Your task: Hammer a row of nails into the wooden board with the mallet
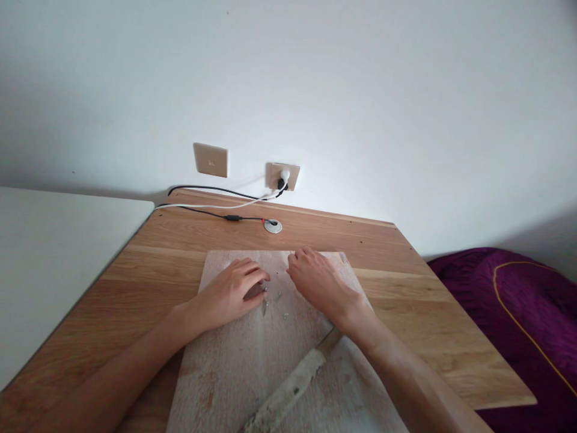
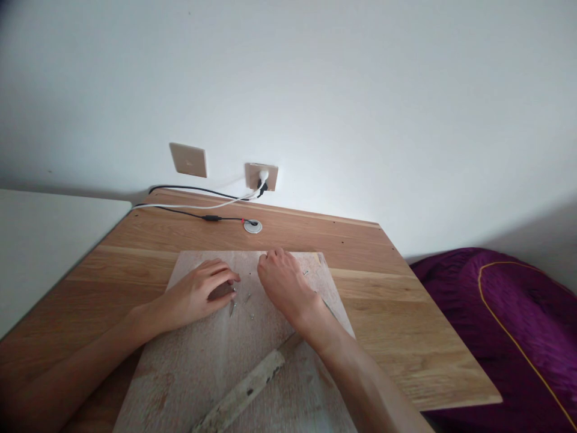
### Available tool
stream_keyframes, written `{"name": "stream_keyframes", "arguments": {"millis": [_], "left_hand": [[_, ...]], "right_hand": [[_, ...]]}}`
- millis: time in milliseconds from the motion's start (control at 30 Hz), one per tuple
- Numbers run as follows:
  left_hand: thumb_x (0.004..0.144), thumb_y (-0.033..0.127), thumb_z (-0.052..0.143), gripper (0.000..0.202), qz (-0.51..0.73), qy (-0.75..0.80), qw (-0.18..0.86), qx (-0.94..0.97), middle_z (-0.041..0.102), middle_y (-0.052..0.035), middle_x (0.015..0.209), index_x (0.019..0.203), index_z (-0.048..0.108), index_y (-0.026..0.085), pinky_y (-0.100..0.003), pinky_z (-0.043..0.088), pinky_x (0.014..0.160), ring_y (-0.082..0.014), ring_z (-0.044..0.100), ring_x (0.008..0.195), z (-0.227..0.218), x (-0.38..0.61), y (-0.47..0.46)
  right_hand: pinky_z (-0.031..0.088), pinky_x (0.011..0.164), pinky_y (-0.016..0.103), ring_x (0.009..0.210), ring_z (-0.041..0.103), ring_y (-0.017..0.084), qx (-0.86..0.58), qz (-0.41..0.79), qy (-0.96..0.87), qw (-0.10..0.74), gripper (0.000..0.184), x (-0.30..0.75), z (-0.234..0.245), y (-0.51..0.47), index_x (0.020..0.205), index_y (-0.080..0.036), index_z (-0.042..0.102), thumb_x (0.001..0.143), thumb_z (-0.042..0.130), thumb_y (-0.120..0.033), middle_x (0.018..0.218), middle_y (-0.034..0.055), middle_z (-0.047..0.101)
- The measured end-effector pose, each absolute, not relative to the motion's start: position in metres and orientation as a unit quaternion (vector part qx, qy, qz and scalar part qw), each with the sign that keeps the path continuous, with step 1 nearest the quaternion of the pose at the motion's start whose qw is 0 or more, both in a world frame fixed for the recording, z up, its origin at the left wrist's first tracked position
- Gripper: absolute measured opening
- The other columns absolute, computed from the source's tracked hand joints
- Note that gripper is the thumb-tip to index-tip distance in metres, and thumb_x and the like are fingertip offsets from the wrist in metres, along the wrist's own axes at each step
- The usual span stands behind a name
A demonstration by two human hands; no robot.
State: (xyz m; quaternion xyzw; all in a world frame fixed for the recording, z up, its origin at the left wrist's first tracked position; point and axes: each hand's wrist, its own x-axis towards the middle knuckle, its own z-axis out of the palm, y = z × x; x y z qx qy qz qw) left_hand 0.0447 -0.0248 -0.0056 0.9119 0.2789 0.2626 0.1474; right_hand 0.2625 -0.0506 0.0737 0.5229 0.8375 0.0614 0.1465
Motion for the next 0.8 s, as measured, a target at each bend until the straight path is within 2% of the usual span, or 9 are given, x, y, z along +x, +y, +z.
{"name": "stream_keyframes", "arguments": {"millis": [167, 333, 500, 600, 733, 800], "left_hand": [[0.094, 0.012, 0.067, 0.012, 0.268, 0.272, 0.164, 0.909, 0.071, -0.0060, 0.099, 0.104, 0.068, 0.018, -0.037, 0.051, 0.086, -0.0240, 0.066, 0.095, -0.003, 0.044, -0.026], [0.095, 0.008, 0.061, 0.016, 0.272, 0.273, 0.166, 0.908, 0.071, -0.0059, 0.100, 0.105, 0.067, 0.019, -0.036, 0.050, 0.086, -0.0235, 0.065, 0.096, -0.004, 0.043, -0.026], [0.095, 0.008, 0.062, 0.018, 0.278, 0.268, 0.164, 0.908, 0.072, -0.0058, 0.102, 0.107, 0.066, 0.019, -0.037, 0.050, 0.087, -0.0237, 0.066, 0.098, -0.007, 0.044, -0.025], [0.096, 0.009, 0.062, 0.016, 0.278, 0.271, 0.162, 0.907, 0.072, -0.0057, 0.102, 0.108, 0.066, 0.020, -0.038, 0.050, 0.088, -0.0238, 0.066, 0.097, -0.008, 0.045, -0.025], [0.097, 0.012, 0.062, 0.013, 0.272, 0.276, 0.169, 0.906, 0.072, -0.0063, 0.102, 0.106, 0.067, 0.020, -0.038, 0.052, 0.087, -0.0239, 0.066, 0.097, -0.005, 0.045, -0.026], [0.095, 0.013, 0.063, 0.015, 0.266, 0.277, 0.172, 0.907, 0.072, -0.0069, 0.103, 0.108, 0.067, 0.019, -0.038, 0.052, 0.088, -0.0246, 0.066, 0.099, -0.003, 0.045, -0.027]], "right_hand": [[0.054, 0.084, 0.036, 0.099, 0.073, 0.030, 0.527, 0.044, 0.842, 0.110, 0.029, 0.263, 0.073, -0.052, 0.108, -0.009, 0.075, 0.100, 0.050, 0.003, 0.105, 0.0180, 0.078], [0.052, 0.084, 0.032, 0.100, 0.073, 0.026, 0.539, -0.006, 0.842, 0.033, 0.019, 0.274, 0.078, -0.048, 0.104, -0.014, 0.074, 0.101, 0.059, -0.004, 0.105, 0.0120, 0.078], [0.052, 0.094, 0.030, 0.107, 0.073, 0.021, 0.533, -0.076, 0.841, -0.044, 0.022, 0.290, 0.079, -0.054, 0.117, -0.018, 0.075, 0.105, 0.059, -0.007, 0.115, 0.0076, 0.080], [0.054, 0.095, 0.031, 0.104, 0.074, 0.020, 0.520, -0.117, 0.843, -0.071, 0.018, 0.297, 0.074, -0.065, 0.111, -0.019, 0.077, 0.106, 0.062, -0.010, 0.110, 0.0066, 0.080], [0.053, 0.096, 0.031, 0.109, 0.071, 0.022, 0.505, -0.155, 0.844, -0.095, 0.013, 0.299, 0.069, -0.078, 0.105, -0.019, 0.079, 0.100, 0.070, -0.010, 0.117, 0.0091, 0.076], [0.054, 0.091, 0.029, 0.101, 0.072, 0.020, 0.503, -0.174, 0.841, -0.098, 0.014, 0.298, 0.069, -0.082, 0.103, -0.019, 0.079, 0.099, 0.070, -0.009, 0.109, 0.0071, 0.077]]}}
